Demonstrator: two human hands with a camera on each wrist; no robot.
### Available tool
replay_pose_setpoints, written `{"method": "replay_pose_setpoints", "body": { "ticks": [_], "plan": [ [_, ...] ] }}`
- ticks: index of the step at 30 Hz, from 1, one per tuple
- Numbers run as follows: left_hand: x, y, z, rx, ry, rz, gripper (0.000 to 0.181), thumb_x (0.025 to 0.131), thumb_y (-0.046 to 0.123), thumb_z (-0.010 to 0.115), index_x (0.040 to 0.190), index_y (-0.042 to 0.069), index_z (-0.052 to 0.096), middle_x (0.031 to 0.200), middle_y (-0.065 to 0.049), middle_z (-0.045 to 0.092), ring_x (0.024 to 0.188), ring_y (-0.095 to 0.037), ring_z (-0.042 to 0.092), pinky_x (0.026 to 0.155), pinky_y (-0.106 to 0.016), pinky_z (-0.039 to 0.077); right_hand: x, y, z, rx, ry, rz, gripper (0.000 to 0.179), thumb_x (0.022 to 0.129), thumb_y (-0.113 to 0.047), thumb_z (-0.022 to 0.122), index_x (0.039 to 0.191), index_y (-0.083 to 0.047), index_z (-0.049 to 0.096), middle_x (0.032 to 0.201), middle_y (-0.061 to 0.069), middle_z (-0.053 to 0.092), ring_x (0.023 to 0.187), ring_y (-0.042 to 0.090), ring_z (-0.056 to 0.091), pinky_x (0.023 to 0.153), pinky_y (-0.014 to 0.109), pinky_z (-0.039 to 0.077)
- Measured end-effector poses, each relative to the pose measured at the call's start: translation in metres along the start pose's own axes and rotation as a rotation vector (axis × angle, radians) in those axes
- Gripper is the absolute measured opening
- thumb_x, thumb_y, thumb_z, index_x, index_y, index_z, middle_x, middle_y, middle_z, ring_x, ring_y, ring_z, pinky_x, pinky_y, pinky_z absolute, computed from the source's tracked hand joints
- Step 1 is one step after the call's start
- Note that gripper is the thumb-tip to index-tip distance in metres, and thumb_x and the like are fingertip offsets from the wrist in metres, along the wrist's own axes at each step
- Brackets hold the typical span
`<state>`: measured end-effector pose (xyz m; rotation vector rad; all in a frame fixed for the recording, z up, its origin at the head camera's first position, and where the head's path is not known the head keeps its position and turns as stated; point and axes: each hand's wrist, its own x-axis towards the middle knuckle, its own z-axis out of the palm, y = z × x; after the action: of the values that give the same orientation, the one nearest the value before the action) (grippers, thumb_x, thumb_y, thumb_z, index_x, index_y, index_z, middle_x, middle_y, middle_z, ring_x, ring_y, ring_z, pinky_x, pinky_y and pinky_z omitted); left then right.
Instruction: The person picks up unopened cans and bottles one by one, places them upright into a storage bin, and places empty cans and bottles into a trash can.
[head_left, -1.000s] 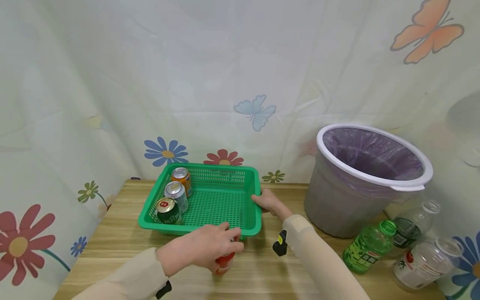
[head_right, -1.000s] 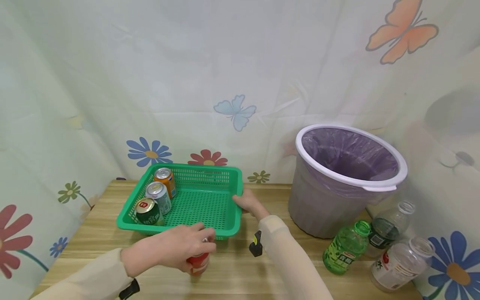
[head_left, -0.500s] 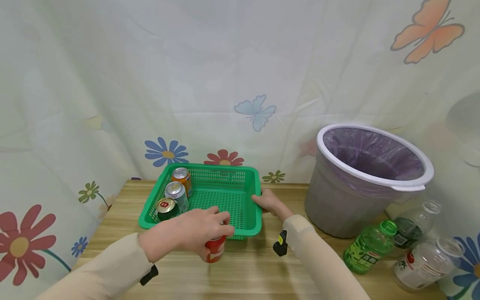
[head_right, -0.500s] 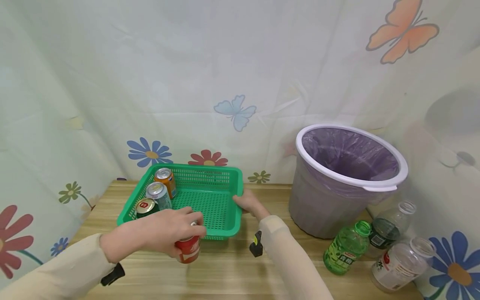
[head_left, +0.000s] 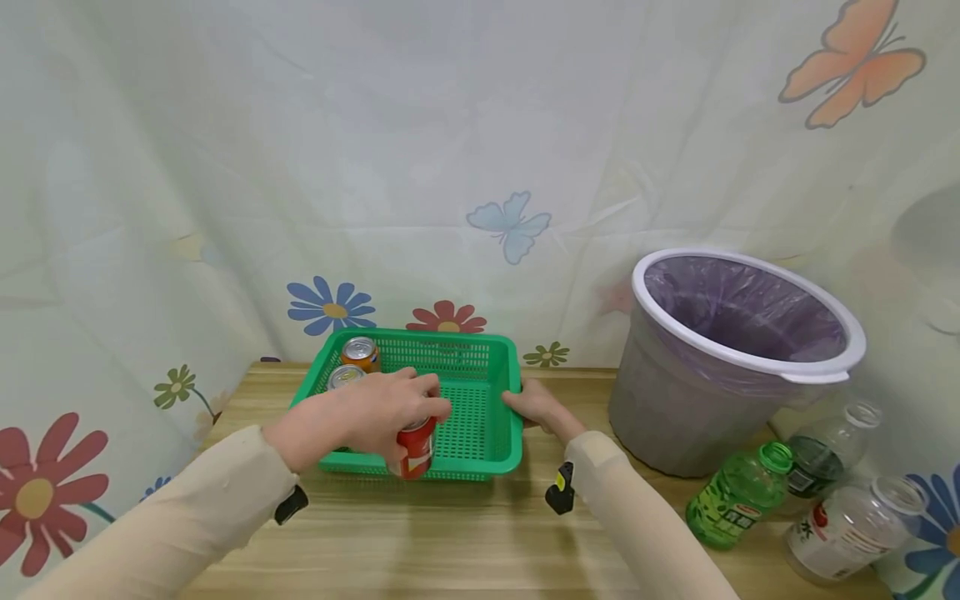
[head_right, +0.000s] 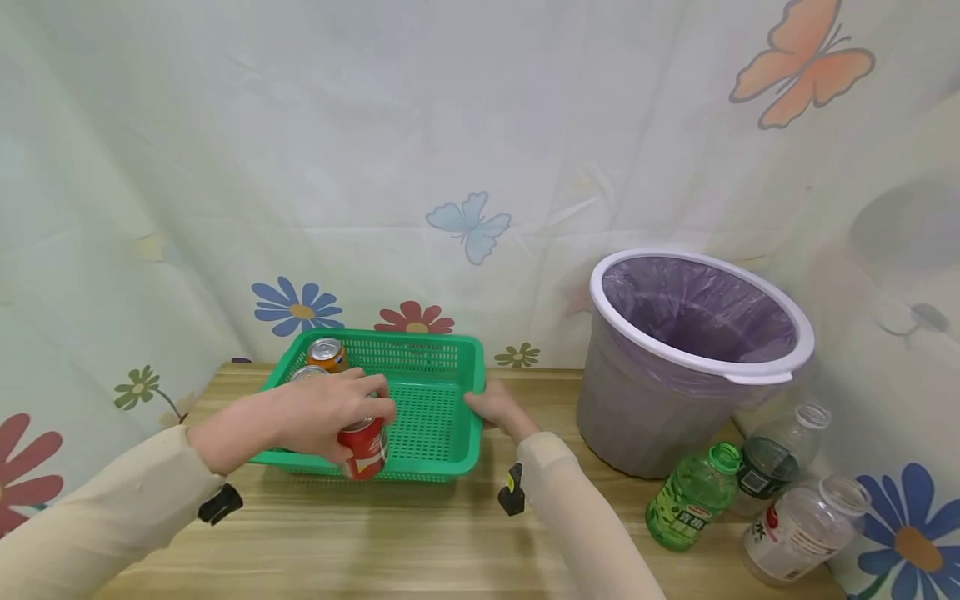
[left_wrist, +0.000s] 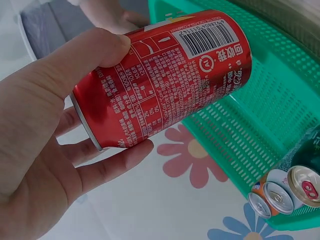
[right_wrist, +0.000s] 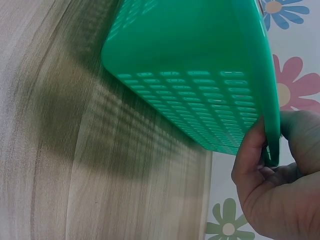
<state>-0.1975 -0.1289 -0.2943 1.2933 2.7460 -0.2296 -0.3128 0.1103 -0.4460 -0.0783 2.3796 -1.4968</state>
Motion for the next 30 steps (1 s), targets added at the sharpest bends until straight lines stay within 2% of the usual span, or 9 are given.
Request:
{"method": "replay_pose_setpoints", "body": {
  "ticks": [13,22,30],
  "plan": [
    [0.011,-0.028,0.003,-0.024,0.025,-0.039,0.047,0.072,0.028,0.078,0.111,0.022,0.052,0.108,-0.002,0.049,0.099,-0.020,0.047,0.072,-0.034,0.050,-0.001,-0.003,-0.001,0.005,-0.009,0.003,0.033,0.091,-0.012,0.047,0.115,0.011,0.046,0.104,0.029,0.060,0.088,0.038,0.065,0.067,0.039,0.057],
    [0.017,-0.045,0.009,-0.037,0.018,-0.065,0.047,0.072,0.025,0.078,0.111,0.021,0.052,0.104,-0.002,0.049,0.092,-0.020,0.048,0.068,-0.031,0.048,-0.002,-0.003,0.000,-0.001,-0.005,-0.001,0.035,0.092,-0.013,0.047,0.118,0.011,0.044,0.105,0.029,0.059,0.088,0.038,0.065,0.064,0.036,0.057],
    [0.021,-0.056,0.016,-0.088,0.016,-0.103,0.044,0.071,0.023,0.077,0.107,0.021,0.053,0.097,-0.001,0.048,0.087,-0.018,0.047,0.065,-0.030,0.046,0.000,-0.001,0.000,0.002,0.007,0.014,0.033,0.091,-0.012,0.047,0.116,0.010,0.046,0.104,0.028,0.060,0.088,0.037,0.065,0.067,0.038,0.057]
  ]
}}
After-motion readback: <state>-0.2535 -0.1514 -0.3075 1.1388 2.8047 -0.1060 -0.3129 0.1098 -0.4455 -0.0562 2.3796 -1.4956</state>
